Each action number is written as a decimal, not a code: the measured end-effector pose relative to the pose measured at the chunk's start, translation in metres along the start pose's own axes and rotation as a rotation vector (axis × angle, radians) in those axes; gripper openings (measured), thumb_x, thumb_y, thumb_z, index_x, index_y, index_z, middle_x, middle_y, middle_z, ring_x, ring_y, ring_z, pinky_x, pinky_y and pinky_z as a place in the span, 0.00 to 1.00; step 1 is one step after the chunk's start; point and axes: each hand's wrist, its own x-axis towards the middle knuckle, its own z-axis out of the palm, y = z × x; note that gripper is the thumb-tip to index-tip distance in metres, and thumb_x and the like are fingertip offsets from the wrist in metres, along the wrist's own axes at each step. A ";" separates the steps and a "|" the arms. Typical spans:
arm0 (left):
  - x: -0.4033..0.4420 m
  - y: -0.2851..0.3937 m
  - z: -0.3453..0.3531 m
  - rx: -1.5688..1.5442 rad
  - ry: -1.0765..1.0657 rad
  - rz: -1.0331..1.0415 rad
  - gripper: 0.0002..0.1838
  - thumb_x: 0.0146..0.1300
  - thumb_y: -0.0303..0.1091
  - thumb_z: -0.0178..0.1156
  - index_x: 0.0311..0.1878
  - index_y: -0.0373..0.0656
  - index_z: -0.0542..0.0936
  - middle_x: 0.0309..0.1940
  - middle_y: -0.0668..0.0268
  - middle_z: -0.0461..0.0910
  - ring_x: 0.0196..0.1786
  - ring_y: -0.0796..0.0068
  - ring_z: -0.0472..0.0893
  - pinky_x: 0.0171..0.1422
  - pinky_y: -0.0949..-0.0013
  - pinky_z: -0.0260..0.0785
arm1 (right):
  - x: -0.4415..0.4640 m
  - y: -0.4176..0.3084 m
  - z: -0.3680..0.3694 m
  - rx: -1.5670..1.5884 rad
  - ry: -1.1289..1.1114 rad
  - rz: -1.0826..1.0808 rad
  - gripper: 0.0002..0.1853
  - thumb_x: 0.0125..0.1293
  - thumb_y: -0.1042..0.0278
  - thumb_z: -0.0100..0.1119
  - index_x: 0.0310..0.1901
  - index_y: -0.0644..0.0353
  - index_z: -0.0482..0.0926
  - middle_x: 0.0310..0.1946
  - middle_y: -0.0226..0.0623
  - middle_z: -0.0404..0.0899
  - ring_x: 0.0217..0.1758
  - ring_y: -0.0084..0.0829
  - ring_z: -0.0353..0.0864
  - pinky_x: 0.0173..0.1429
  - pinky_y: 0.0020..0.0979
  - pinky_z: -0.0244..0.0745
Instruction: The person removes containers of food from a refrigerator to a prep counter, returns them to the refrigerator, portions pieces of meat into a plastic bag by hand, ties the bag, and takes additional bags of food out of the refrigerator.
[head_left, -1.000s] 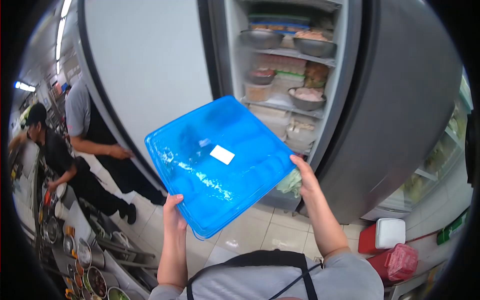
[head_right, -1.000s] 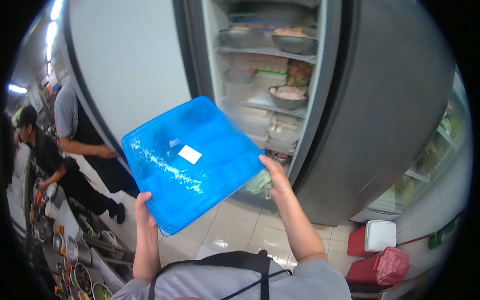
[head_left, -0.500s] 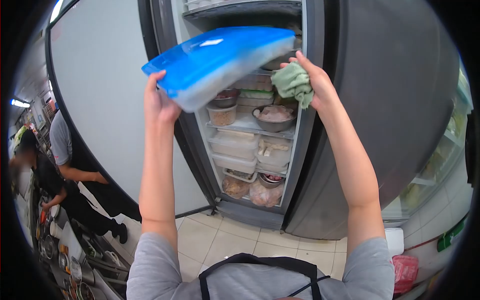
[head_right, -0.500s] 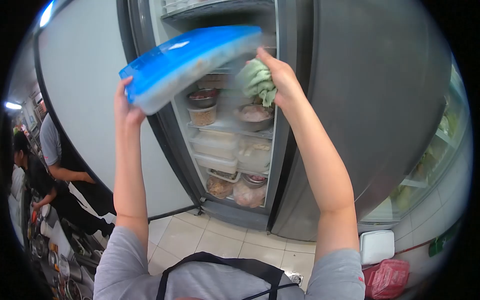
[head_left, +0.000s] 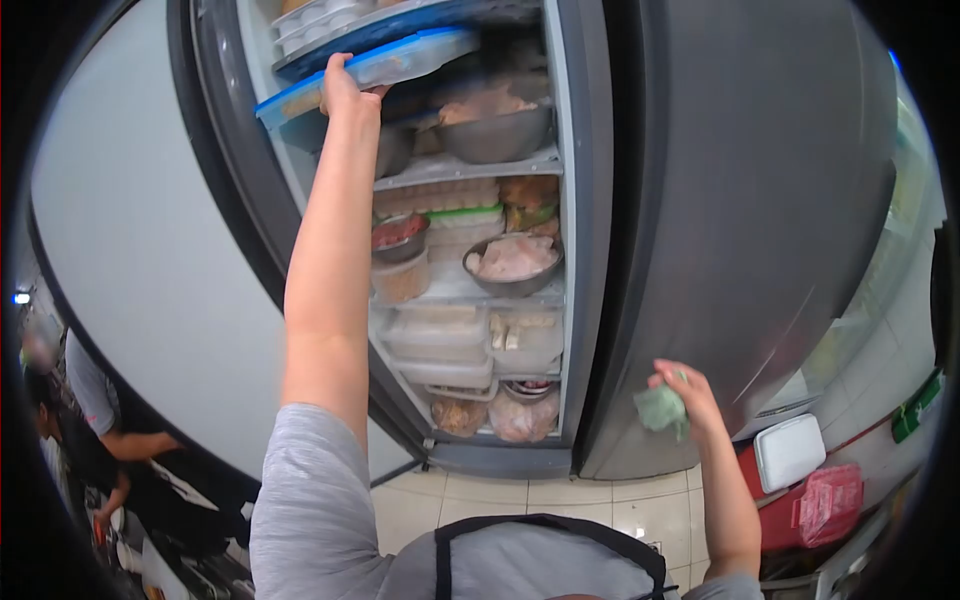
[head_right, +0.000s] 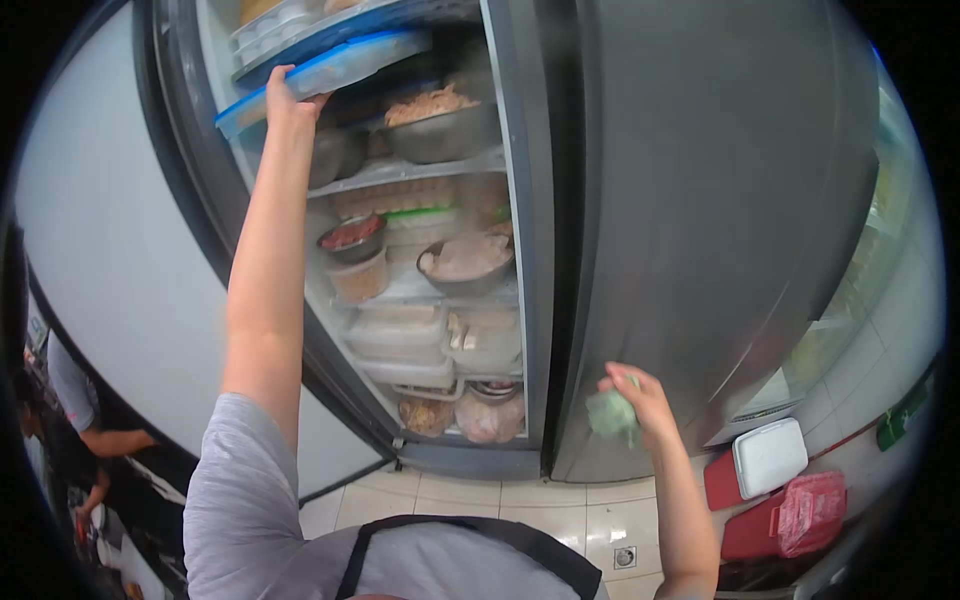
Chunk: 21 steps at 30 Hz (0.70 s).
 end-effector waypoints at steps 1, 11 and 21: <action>0.018 -0.011 0.004 -0.017 0.096 0.004 0.37 0.48 0.27 0.59 0.58 0.40 0.49 0.54 0.48 0.62 0.52 0.47 0.73 0.51 0.33 0.69 | -0.009 0.017 -0.011 0.000 0.093 0.042 0.20 0.64 0.60 0.57 0.52 0.65 0.73 0.37 0.38 0.80 0.38 0.25 0.79 0.41 0.26 0.75; 0.142 -0.103 -0.026 0.535 -0.062 0.370 0.44 0.51 0.39 0.68 0.63 0.28 0.54 0.65 0.42 0.53 0.63 0.44 0.60 0.66 0.48 0.53 | -0.099 0.206 -0.094 0.157 0.715 0.237 0.15 0.62 0.64 0.58 0.44 0.68 0.73 0.30 0.43 0.79 0.25 0.34 0.80 0.29 0.33 0.78; 0.115 -0.113 -0.036 1.946 -0.075 1.509 0.29 0.64 0.50 0.48 0.61 0.38 0.67 0.58 0.45 0.68 0.58 0.48 0.71 0.64 0.57 0.59 | -0.110 0.259 -0.116 -0.111 0.770 0.332 0.15 0.63 0.63 0.56 0.44 0.68 0.75 0.27 0.38 0.78 0.27 0.29 0.79 0.30 0.29 0.75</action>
